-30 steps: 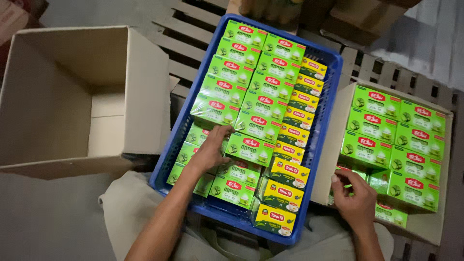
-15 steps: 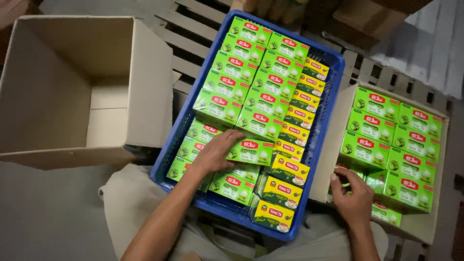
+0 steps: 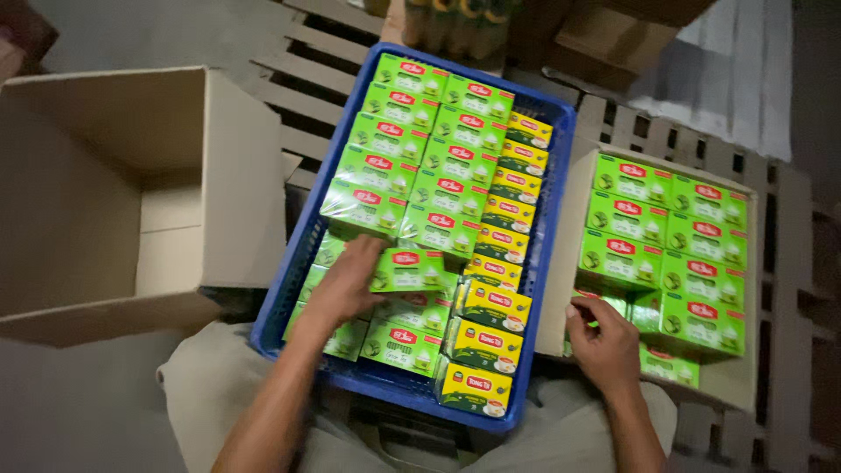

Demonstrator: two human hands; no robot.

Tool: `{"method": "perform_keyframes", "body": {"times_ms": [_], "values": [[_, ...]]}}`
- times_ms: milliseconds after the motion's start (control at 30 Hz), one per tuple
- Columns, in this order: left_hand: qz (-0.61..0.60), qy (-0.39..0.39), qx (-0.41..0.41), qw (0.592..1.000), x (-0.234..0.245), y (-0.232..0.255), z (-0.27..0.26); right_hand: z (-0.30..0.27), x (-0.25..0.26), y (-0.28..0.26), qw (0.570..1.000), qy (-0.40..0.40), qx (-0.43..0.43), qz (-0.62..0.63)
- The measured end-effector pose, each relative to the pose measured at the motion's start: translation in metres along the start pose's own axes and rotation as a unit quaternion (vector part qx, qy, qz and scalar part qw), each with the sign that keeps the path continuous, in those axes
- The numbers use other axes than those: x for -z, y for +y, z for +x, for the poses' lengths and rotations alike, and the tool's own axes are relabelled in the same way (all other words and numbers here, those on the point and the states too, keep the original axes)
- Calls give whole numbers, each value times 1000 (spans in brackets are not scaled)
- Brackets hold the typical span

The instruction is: The person transfers small green tea boxes from a blue crate into a cardboard box, arranging them in neat rows. The person closes the cardboard box flaps at the end.

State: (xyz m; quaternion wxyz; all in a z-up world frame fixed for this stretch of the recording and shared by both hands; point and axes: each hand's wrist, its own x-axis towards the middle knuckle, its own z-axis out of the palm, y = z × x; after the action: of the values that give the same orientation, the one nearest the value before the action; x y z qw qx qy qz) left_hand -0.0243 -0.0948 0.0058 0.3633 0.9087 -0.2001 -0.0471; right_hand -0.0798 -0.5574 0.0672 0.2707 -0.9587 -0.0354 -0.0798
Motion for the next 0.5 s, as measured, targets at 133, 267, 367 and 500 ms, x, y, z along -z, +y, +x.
{"method": "perform_keyframes", "body": {"times_ms": [133,267,367,500], "values": [[8,-5,54,998,66,50,-8,0,0,0,999,7,-6,45],[-34,19,92,995,76,74,-13,-1,12,-14,995,14,-50,91],[-120,48,119,984,58,79,-12,-4,14,-5,983,7,-92,160],[-125,27,99,987,22,106,-4,-7,29,-12,937,-24,-139,321]]}}
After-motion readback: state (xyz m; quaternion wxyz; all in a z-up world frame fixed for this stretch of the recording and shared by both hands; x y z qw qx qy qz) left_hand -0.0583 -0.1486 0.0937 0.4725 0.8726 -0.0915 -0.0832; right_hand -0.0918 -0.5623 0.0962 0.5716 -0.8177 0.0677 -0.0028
